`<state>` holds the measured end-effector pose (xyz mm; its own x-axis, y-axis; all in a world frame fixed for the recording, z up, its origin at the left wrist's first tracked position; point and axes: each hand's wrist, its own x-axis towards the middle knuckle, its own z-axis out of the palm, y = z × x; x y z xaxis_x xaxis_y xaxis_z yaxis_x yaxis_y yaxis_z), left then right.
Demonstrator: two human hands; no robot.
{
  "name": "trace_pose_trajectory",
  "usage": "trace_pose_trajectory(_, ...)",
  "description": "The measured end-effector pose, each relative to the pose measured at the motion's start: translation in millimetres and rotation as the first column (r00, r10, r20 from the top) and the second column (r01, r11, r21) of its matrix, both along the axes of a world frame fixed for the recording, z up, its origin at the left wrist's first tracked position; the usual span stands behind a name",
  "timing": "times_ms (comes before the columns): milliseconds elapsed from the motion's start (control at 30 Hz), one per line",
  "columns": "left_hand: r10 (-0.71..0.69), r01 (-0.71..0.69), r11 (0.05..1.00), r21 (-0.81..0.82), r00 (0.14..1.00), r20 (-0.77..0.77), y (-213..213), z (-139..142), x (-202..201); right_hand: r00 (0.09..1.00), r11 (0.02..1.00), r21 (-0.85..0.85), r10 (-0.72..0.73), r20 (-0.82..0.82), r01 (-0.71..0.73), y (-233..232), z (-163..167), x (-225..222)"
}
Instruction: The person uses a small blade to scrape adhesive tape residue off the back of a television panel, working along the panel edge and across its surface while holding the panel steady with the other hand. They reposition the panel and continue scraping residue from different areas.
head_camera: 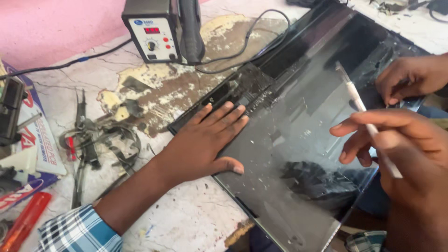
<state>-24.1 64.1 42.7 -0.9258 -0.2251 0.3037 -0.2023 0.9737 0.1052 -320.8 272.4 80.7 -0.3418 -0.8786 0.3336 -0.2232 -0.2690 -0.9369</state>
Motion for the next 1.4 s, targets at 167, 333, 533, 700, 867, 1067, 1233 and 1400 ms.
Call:
trace_pose_trajectory(167,0.069,-0.059,0.993,0.1,0.992,-0.106,-18,-2,12,0.985,0.981,-0.136,0.152,0.084,-0.14,-26,2,23)
trace_pose_trajectory(333,0.263,-0.275,0.961,-0.036,0.943,-0.206,-22,2,29,0.987,0.989,-0.141,0.017,-0.161,-0.04,-29,-30,18)
trace_pose_trajectory(533,0.28,-0.279,0.959,0.049,0.905,-0.322,-20,14,31,0.966,0.978,-0.176,0.068,-0.251,-0.114,-16,-50,-29)
trace_pose_trajectory(700,0.266,-0.237,0.962,0.135,0.925,-0.273,-26,14,29,0.98,0.992,0.028,0.125,-0.152,-0.122,-17,-49,-40)
trace_pose_trajectory(867,0.208,-0.158,0.971,0.178,0.926,-0.314,-30,10,26,0.962,1.0,-0.009,0.012,-0.272,-0.014,-15,-30,-16)
trace_pose_trajectory(1067,0.224,-0.177,0.968,0.177,0.928,-0.298,-22,11,18,0.843,0.985,0.171,0.076,-0.533,0.019,-26,-12,-5)
trace_pose_trajectory(1233,0.291,-0.242,0.945,0.22,0.93,-0.226,-21,9,15,0.982,0.977,0.207,-0.004,-0.191,0.045,-4,-48,-12)
trace_pose_trajectory(1400,0.326,-0.28,0.932,0.228,0.924,-0.198,-20,6,12,0.978,0.986,0.09,0.151,-0.145,-0.138,-2,-74,-37)
